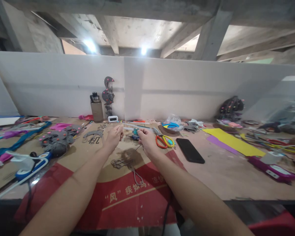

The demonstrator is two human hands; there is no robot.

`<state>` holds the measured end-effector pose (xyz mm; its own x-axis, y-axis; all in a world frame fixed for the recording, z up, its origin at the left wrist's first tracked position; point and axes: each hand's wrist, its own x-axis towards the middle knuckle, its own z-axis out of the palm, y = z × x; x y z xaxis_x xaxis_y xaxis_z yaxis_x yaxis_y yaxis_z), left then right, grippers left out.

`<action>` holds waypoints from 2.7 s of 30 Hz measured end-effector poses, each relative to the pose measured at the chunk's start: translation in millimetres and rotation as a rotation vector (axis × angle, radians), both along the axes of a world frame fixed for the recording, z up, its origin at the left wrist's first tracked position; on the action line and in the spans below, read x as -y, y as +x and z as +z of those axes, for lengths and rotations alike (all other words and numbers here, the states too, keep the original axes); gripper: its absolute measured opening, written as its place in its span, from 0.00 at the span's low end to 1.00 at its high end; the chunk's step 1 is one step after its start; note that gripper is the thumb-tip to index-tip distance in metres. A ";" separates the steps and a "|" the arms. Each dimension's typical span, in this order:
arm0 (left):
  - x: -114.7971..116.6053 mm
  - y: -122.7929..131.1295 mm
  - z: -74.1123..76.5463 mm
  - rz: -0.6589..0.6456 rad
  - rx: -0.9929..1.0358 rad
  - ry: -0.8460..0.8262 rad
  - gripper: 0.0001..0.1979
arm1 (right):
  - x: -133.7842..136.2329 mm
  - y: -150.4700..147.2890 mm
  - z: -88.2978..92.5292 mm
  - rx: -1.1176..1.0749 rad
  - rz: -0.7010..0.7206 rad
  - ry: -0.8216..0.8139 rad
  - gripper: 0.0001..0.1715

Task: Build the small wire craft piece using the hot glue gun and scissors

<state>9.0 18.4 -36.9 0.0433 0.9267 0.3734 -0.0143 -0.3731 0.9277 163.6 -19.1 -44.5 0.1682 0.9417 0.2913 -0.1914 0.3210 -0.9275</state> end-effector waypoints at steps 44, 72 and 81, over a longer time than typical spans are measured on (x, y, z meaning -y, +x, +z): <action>28.5 18.3 24.3 -0.272 0.271 0.017 0.11 | 9.8 3.3 8.2 -0.030 0.047 -0.013 0.11; 37.3 19.1 24.3 -0.245 -0.106 0.029 0.11 | 22.1 2.4 16.1 0.292 -0.100 0.110 0.12; 39.0 19.1 27.3 -0.130 -0.238 0.100 0.10 | 24.3 2.0 17.2 0.481 -0.206 0.173 0.10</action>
